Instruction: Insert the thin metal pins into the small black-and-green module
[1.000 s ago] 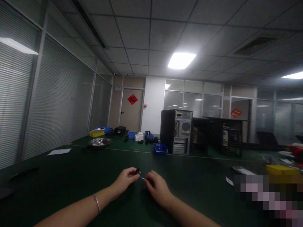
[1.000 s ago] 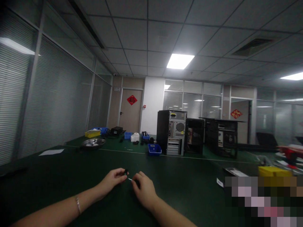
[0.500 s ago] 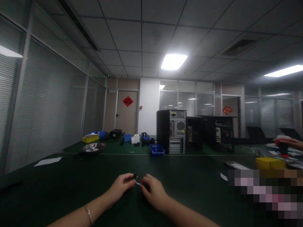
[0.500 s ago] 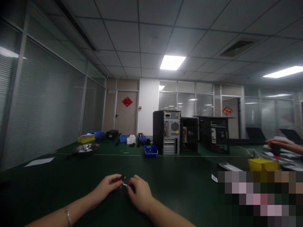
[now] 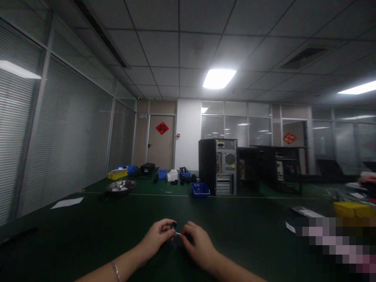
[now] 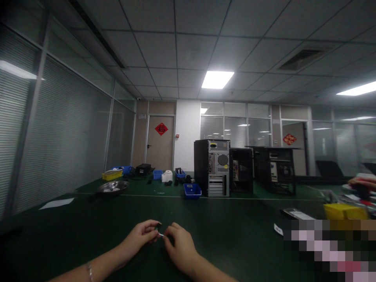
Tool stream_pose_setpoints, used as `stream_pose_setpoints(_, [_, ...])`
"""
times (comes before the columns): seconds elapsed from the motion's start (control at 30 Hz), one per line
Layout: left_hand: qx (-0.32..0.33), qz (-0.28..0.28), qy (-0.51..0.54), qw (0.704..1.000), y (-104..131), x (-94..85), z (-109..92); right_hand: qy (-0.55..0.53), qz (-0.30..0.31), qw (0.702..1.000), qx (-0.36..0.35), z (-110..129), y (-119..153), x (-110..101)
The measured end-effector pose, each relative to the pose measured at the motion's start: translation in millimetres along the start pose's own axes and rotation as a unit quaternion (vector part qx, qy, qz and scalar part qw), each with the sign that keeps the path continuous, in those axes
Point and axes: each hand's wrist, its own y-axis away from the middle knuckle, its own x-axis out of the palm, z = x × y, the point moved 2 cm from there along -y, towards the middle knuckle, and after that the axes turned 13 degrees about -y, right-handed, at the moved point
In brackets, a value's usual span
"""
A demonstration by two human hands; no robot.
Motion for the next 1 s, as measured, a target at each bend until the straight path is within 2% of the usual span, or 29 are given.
stream_pose_setpoints(0.5, [-0.003, 0.014, -0.023, 1.0, 4.2, -0.7, -4.7, 0.0, 0.032, 0.999, -0.007, -2.1, 2.6, -1.2])
stream_pose_setpoints(0.77, [0.009, 0.025, -0.049, 0.998, 3.7, -1.2, -6.7, -0.01, 0.022, 1.0, -0.004, 0.3, 2.2, -2.1])
stream_pose_setpoints(1.0, [0.015, -0.015, -0.048, 0.999, -0.9, -5.0, -0.3, -0.009, 0.007, 1.0, 0.008, -2.4, -0.7, -2.3])
